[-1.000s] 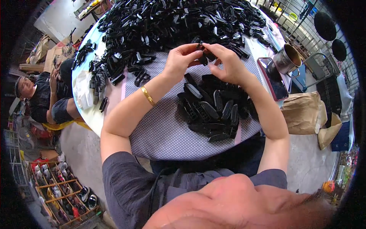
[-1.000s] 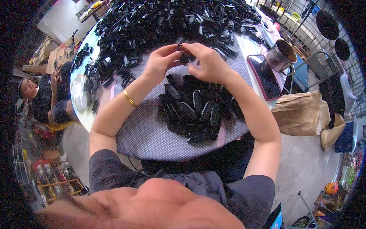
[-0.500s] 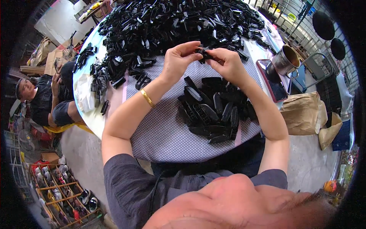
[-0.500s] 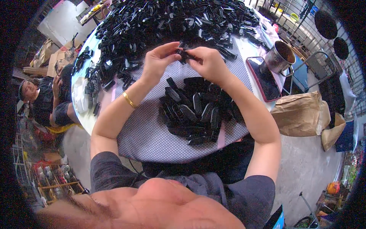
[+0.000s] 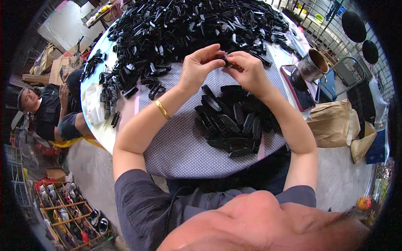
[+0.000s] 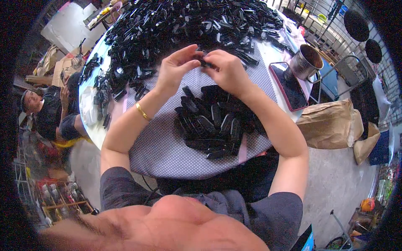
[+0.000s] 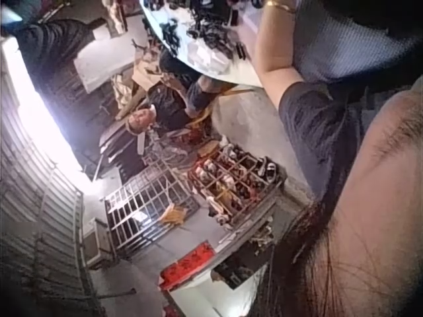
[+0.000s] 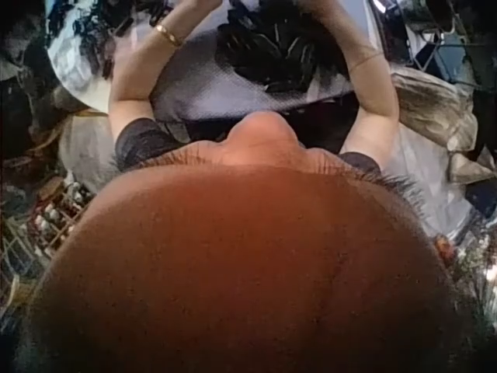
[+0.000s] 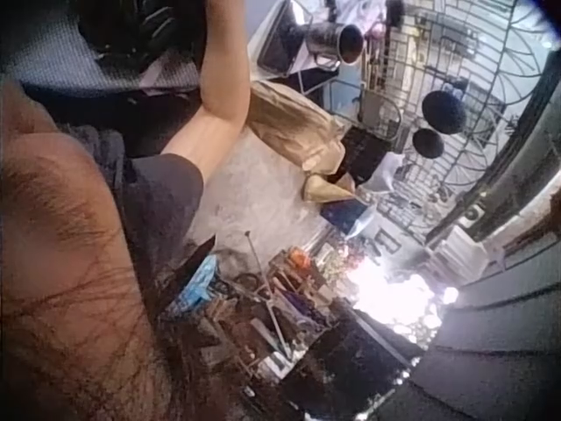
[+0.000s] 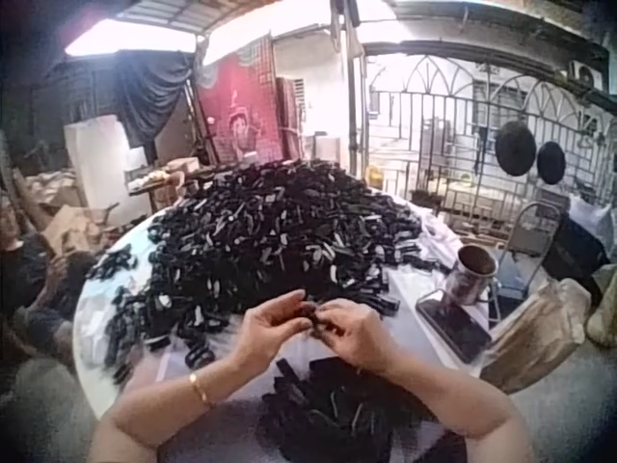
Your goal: Inspecting and sorting small black plastic components on a table in a workshop area.
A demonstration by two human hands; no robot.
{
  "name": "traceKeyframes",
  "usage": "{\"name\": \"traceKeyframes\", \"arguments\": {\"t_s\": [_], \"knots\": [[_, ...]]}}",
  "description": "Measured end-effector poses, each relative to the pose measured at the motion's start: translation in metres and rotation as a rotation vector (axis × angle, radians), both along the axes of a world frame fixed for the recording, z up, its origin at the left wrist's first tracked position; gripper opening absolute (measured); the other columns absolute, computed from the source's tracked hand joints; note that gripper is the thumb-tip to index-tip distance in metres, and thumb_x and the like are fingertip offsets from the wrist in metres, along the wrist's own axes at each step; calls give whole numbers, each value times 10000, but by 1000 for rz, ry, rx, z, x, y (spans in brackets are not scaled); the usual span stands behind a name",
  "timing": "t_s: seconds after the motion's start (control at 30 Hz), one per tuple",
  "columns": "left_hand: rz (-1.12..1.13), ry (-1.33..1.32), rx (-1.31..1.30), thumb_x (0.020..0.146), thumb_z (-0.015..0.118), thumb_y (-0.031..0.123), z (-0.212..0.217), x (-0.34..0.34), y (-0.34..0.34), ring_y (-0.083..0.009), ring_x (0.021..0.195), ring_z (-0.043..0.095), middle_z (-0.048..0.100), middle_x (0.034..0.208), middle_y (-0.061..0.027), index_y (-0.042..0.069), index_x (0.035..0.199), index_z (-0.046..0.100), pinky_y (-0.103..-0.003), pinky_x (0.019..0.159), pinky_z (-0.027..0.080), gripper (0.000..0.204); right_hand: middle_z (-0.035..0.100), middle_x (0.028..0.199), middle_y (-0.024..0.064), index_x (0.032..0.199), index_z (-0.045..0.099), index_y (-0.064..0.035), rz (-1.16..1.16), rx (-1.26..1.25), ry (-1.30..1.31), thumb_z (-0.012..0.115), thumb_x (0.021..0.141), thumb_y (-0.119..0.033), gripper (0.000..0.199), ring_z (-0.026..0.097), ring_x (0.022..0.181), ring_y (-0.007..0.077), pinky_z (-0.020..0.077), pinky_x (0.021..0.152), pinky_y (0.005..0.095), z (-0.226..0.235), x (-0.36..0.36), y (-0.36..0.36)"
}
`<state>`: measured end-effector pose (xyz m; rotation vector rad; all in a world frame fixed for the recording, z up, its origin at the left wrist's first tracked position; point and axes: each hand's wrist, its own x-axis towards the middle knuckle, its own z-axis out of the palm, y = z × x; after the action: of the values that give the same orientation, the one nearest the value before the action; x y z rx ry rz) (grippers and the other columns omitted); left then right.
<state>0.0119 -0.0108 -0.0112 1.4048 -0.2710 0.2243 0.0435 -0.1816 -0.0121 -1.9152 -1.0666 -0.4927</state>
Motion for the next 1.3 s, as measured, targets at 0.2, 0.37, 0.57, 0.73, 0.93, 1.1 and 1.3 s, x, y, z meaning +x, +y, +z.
{"name": "traceKeyframes", "arguments": {"t_s": [0.2,0.37,0.57,0.73,0.93,1.1,1.3], "knots": [[-61,-73,-18,777,595,-43,12,-3,-1,-157,933,583,609,1031,-131,-12,1158,518,-265,840,473,391,616,791,70,928,595,23,38,-19,418,697,735,-149,278,579,695,97,479,594,231,4,2,-1],[-211,-6,-27,845,527,32,6,-4,0,-151,926,579,620,1007,-106,-3,1088,574,-273,854,454,250,618,719,68,915,595,31,208,-22,625,672,769,-187,273,584,649,90,477,581,231,8,-5,-1],[-216,-96,2,854,520,48,9,-5,-1,-135,894,576,630,967,-86,-6,993,622,-256,827,453,181,619,656,76,862,605,38,59,-101,278,657,775,-153,217,591,594,97,478,555,233,6,-10,0],[-201,-69,112,850,539,75,21,-13,1,-141,938,552,617,1009,-100,-36,1025,594,-262,843,435,215,628,696,73,893,606,33,12,-40,165,644,788,-130,198,600,624,102,488,573,237,2,-13,5],[-85,-149,341,815,555,8,18,-18,-9,-135,983,539,586,1089,-101,0,1070,580,-262,878,429,257,609,933,58,1075,536,29,420,256,672,598,837,-152,305,591,786,116,506,694,259,-10,-3,6],[-80,-293,372,792,565,-11,8,-13,-7,-153,1105,481,530,1186,-121,24,1104,560,-275,912,406,314,603,935,63,1100,523,19,431,175,706,597,841,-195,344,587,791,115,499,709,258,-11,3,2],[107,-466,562,763,609,8,1,-10,-8,-191,1062,510,560,1140,-93,51,1027,596,-274,829,435,268,604,892,45,1079,535,10,282,2,520,567,858,-165,284,579,770,101,485,689,239,-8,4,2]]}}
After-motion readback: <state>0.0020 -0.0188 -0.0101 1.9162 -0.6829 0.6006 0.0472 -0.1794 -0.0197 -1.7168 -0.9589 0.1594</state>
